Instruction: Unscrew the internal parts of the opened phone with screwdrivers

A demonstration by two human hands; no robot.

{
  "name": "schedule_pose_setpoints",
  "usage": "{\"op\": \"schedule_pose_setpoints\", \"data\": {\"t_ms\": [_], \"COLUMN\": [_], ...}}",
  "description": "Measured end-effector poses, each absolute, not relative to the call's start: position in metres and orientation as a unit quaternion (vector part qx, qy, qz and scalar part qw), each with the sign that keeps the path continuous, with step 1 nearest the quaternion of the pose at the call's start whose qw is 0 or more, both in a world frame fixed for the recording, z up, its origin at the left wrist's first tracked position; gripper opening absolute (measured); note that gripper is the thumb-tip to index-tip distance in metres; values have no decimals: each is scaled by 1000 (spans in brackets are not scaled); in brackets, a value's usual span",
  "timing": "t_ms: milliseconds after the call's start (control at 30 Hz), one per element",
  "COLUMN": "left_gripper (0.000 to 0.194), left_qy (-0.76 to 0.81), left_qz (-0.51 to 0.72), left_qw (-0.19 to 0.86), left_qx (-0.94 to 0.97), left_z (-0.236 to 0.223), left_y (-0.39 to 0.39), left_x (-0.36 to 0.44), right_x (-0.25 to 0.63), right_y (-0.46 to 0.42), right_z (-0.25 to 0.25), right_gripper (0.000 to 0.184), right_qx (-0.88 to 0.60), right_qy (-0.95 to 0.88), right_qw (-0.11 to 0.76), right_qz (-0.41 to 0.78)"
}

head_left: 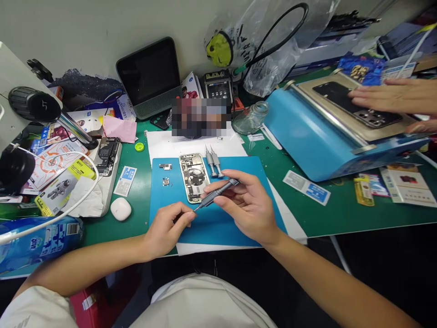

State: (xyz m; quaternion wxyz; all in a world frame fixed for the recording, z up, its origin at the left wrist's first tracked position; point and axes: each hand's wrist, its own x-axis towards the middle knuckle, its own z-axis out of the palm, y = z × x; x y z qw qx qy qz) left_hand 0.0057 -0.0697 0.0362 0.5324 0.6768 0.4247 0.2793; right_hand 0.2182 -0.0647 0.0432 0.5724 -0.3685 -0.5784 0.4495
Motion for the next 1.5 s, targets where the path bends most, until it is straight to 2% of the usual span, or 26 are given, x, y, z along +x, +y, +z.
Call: {"op": "schedule_pose_setpoints", "data": {"t_ms": [167,333,567,867,1500], "left_gripper": [35,38,40,44,44], "left_qy": [436,463,484,486,483], "left_qz": [325,342,335,314,309], "left_qw": [554,564,591,577,570], "left_qx": [631,592,552,577,589], "left_z": [31,30,33,32,33], "left_y": [-68,-64,-60,-60,-60], "left_x": [4,5,6,5,4], "right_x": [220,213,206,209,208], "right_y": [-41,-12,-11,-22,-24], "right_z": [48,35,21,18,22], "right_gripper": [52,62,58,54,53], "right_qx": [-319,-227,-249,-278,-264], "right_qy": [-660,-695,-647,-647,-618], "right_qw": [541,553,590,574,603], "right_qz": [412,400,414,418,430]}}
